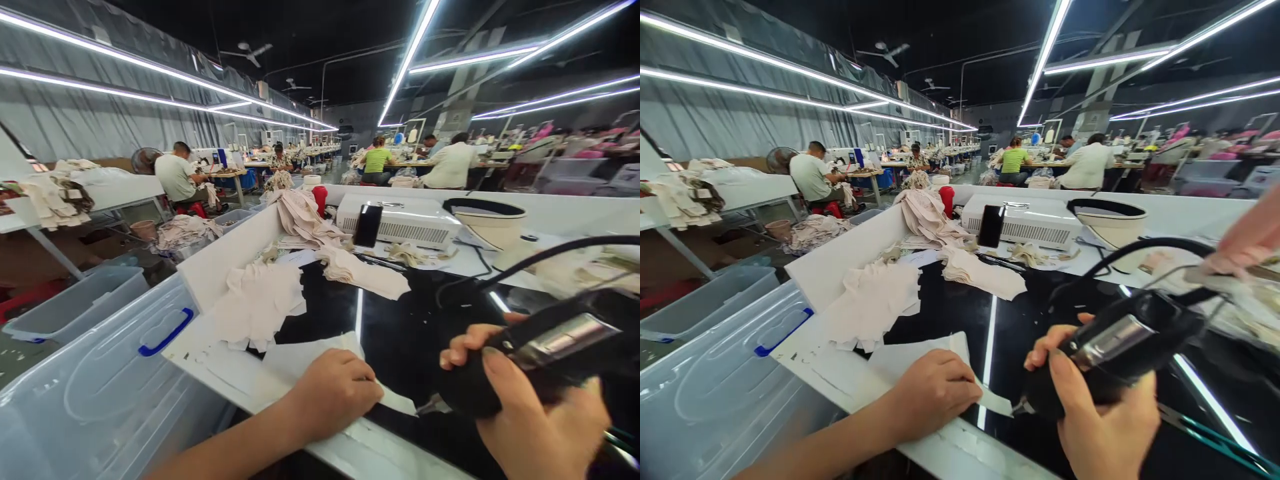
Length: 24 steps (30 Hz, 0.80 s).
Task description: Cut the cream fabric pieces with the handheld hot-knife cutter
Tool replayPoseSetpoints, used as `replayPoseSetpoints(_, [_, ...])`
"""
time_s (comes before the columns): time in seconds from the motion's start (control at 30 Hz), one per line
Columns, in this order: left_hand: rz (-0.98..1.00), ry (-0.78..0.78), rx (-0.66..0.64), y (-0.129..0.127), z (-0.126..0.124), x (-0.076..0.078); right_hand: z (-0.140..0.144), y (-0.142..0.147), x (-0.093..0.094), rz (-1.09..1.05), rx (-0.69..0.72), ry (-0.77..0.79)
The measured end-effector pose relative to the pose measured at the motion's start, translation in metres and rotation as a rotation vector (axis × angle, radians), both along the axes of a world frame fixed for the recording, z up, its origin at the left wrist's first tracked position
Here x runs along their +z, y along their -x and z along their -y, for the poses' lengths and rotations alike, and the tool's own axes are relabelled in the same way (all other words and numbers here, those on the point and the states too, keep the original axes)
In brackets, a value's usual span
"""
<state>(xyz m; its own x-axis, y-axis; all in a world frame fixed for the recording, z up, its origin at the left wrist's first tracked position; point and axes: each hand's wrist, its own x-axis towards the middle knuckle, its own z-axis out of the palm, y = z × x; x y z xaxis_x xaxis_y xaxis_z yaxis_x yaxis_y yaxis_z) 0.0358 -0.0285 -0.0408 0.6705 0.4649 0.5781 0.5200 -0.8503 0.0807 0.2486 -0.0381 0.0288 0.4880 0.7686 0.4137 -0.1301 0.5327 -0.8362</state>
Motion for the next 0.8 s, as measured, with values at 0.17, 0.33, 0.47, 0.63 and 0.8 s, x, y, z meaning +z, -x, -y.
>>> replayPoseSetpoints(0.17, [0.125,0.029,-0.045,0.004,0.003,0.004,0.014,0.016,0.016,0.027,0.011,-0.006])
replayPoseSetpoints(0.33, [0.154,0.040,-0.061,0.004,0.005,0.007,0.013,0.012,0.016,0.014,0.001,-0.022])
replayPoseSetpoints(0.47, [0.166,0.031,-0.062,0.003,0.005,0.005,0.010,0.017,0.022,-0.024,-0.011,-0.054])
replayPoseSetpoints(0.63, [0.173,0.013,-0.064,0.003,0.005,0.003,0.001,0.029,0.024,-0.052,0.029,-0.081])
replayPoseSetpoints(0.8, [0.161,0.007,-0.067,0.003,0.005,0.001,-0.004,0.038,0.015,-0.019,0.045,-0.065])
